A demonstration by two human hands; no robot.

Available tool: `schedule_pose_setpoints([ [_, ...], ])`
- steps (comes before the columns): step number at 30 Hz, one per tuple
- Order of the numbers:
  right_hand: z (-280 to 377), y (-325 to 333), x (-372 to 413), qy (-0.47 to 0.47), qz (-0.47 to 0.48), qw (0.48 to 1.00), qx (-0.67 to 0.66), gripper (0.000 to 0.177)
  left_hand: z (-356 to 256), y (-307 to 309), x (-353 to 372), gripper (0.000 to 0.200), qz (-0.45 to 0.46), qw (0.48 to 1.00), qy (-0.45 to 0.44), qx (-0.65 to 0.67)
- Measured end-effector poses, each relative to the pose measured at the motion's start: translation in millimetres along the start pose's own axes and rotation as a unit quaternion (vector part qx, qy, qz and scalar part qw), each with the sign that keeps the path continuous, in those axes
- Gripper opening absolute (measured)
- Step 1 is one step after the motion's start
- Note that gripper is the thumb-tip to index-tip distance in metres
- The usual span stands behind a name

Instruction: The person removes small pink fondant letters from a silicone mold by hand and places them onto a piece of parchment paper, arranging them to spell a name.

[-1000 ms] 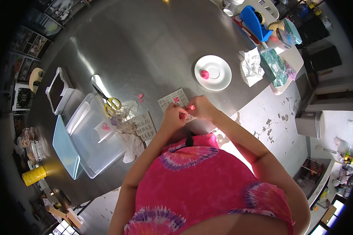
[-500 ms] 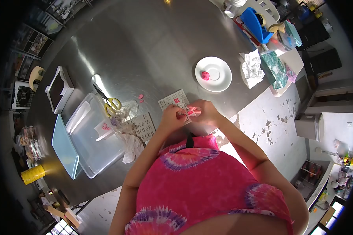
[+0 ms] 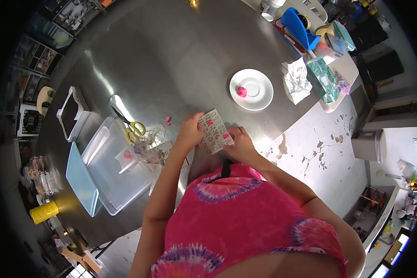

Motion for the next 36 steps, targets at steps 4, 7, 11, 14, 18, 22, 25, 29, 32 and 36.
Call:
schedule_pose_setpoints([
  [4,-0.7,2.6,-4.2,0.010,0.028,0.998,-0.062,0.046,3.9,12.6,-1.5,0.030,0.012,0.998,0.038,0.039],
  [7,1.9,3.7,-6.2,0.019,0.062,0.991,-0.116,0.041,9.5,14.9,1.7,0.027,0.098,0.989,0.091,0.057],
  [11,4.2,15.0,-15.0,0.028,0.112,0.945,-0.306,0.037,0.3,37.5,28.1,0.024,0.028,0.997,0.072,0.028],
  [14,2.1,30.6,-33.0,0.039,0.099,0.953,-0.284,0.038,16.6,23.1,53.5,0.025,0.085,0.981,0.133,0.112],
  [18,12.2,42.9,-48.5,0.119,0.016,0.991,-0.067,0.030,4.7,7.0,87.0,0.028,0.116,0.968,0.215,0.060],
  [22,3.0,39.1,-51.2,0.067,-0.033,0.995,-0.061,0.018,5.8,10.9,89.8,0.024,0.030,0.973,0.216,0.073],
  [25,4.2,32.7,-51.8,0.053,-0.035,0.997,-0.040,0.016,1.6,11.1,74.8,0.020,-0.035,0.977,0.169,0.128],
  [29,5.6,25.1,-56.5,0.043,-0.032,0.998,-0.017,0.011,-7.5,4.7,41.6,0.021,-0.100,0.995,0.022,-0.006],
  [32,7.7,20.1,-54.1,0.069,-0.055,0.996,-0.003,0.009,-13.7,4.7,25.3,0.023,-0.126,0.990,-0.025,-0.059],
  [36,14.6,16.9,-51.5,0.138,-0.096,0.984,0.053,0.007,-15.9,-8.0,16.0,0.014,-0.079,0.996,0.016,0.026],
])
Point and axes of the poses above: each hand's wrist, its own x-axis away from the middle knuckle, its own y-axis out of the back of the hand, z = x × y, the point moved 8 cm from there along -x, towards the middle knuckle, and after that the axes turned 13 degrees about z, right-handed, at the moved point
